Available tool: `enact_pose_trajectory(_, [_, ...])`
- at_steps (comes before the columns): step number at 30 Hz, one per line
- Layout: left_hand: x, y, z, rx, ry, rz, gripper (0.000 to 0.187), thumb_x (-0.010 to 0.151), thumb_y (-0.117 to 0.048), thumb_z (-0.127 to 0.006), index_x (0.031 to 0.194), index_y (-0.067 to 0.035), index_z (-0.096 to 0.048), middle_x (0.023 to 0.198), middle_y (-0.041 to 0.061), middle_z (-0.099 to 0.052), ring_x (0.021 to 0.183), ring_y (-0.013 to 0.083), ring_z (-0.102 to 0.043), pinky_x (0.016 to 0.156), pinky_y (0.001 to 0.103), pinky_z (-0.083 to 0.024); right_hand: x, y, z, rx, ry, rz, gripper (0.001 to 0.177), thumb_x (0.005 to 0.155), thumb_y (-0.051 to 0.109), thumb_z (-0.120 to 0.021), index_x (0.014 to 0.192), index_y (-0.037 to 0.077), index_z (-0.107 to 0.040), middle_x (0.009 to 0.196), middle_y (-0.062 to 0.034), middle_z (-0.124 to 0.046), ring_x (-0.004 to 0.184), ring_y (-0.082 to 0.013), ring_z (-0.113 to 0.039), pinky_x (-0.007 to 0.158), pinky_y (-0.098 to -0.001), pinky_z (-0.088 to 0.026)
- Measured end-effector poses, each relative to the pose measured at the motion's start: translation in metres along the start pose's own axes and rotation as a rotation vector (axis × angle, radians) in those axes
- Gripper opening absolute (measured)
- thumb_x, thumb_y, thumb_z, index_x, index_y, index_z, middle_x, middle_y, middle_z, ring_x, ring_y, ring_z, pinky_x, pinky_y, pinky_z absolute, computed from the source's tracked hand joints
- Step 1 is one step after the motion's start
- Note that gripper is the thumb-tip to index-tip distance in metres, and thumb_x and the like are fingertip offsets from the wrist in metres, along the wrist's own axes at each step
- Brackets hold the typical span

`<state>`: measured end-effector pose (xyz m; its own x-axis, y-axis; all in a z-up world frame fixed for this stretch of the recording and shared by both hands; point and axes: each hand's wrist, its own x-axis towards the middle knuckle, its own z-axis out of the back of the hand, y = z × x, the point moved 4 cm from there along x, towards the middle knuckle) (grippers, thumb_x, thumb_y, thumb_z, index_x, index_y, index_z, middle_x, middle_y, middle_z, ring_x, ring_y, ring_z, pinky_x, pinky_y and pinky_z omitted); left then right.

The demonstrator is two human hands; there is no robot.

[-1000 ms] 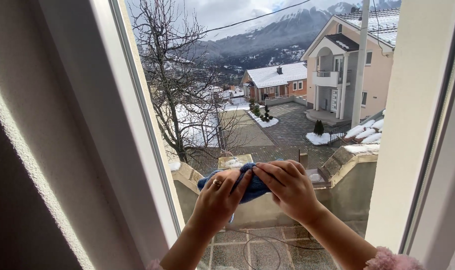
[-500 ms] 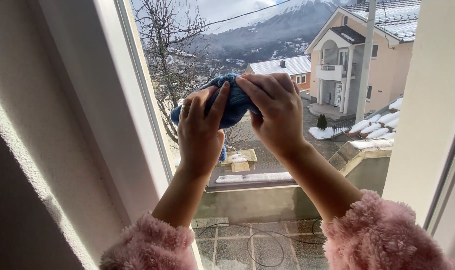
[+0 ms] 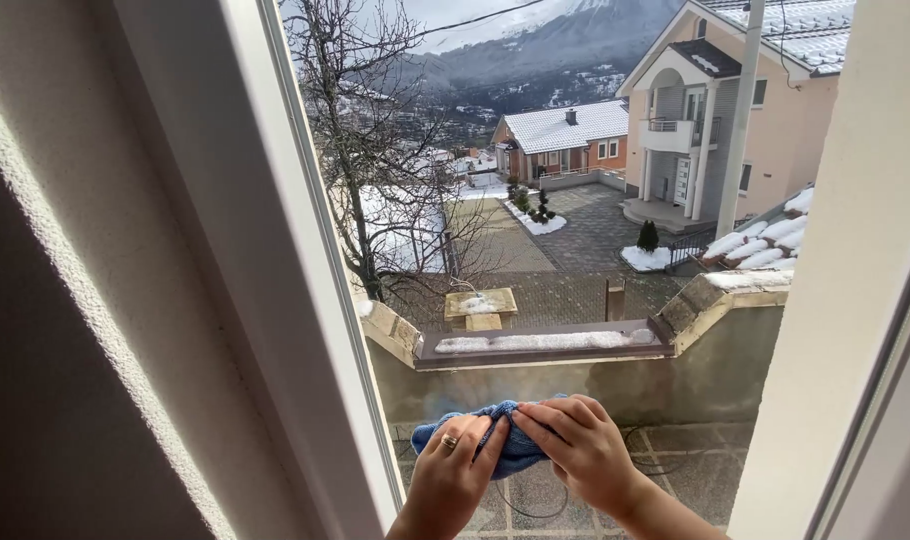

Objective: The person wipes the interior surface of a large window and its frame using a blue cloth. They clean the glass pane, the vertical frame edges, and the handle area, then refold the cloth and continue wiping the glass.

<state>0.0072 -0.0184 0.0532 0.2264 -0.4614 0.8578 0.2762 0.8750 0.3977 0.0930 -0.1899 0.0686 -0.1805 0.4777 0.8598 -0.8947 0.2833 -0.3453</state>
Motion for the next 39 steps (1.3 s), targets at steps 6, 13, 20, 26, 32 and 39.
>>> enact_pose_trajectory(6, [0.115,0.076,0.045,0.152,-0.077,-0.138,0.039,0.092,-0.001,-0.078,0.129,-0.001,-0.067,0.114,0.017,-0.066,0.105,0.0304,-0.067,0.094,0.046,-0.061,0.115,-0.038,0.018,-0.099,-0.19,-0.032,0.05,0.083,-0.003,-0.065,0.129,0.013,-0.068,0.128,-0.0009,-0.069,0.109,-0.0225,-0.062,0.092,-0.0394,-0.048])
enact_pose_trajectory(13, [0.282,0.167,0.12,0.504,-0.3,-0.34,0.036,0.091,-0.003,-0.09,0.124,-0.005,-0.074,0.114,0.015,-0.071,0.108,0.0335,-0.068,0.094,0.046,-0.062,0.283,-0.069,0.056,-0.125,-0.617,-0.141,0.056,0.073,-0.018,-0.076,0.123,0.007,-0.073,0.116,-0.0054,-0.073,0.101,-0.0302,-0.06,0.089,-0.0437,-0.054])
enact_pose_trajectory(20, [0.252,0.176,0.137,0.543,-0.331,-0.104,0.03,0.096,0.002,-0.087,0.124,0.003,-0.076,0.119,0.026,-0.077,0.111,0.0396,-0.077,0.116,0.051,-0.04,0.322,-0.05,0.045,-0.089,-0.583,-0.105,0.06,0.072,-0.018,-0.07,0.125,0.011,-0.071,0.12,-0.0018,-0.072,0.106,-0.0298,-0.058,0.085,-0.046,-0.049])
enact_pose_trajectory(26, [0.194,0.143,0.119,0.604,-0.234,0.023,0.032,0.095,0.006,-0.07,0.128,0.007,-0.068,0.122,0.023,-0.075,0.115,0.035,-0.075,0.12,0.049,-0.039,0.284,-0.032,0.035,-0.05,-0.404,0.015,0.045,0.081,-0.011,-0.073,0.122,0.008,-0.073,0.119,-0.0041,-0.074,0.104,-0.0293,-0.061,0.086,-0.047,-0.051])
enact_pose_trajectory(32, [0.127,0.108,0.094,0.662,-0.135,0.102,0.037,0.095,0.001,-0.065,0.132,0.005,-0.065,0.131,0.02,-0.071,0.119,0.0287,-0.073,0.118,0.045,-0.044,0.231,-0.01,0.012,0.046,-0.245,0.014,0.045,0.084,-0.002,-0.071,0.126,0.014,-0.07,0.126,0.0002,-0.071,0.108,-0.0267,-0.06,0.09,-0.0459,-0.047])
enact_pose_trajectory(39, [0.058,0.062,0.072,0.654,-0.136,0.261,0.042,0.095,-0.003,-0.058,0.136,0.003,-0.063,0.133,0.019,-0.07,0.122,0.0257,-0.069,0.116,0.041,-0.045,0.185,0.009,-0.012,0.089,-0.121,0.112,0.042,0.08,-0.004,-0.07,0.119,0.011,-0.075,0.115,-0.0025,-0.073,0.106,-0.0241,-0.062,0.096,-0.044,-0.049])
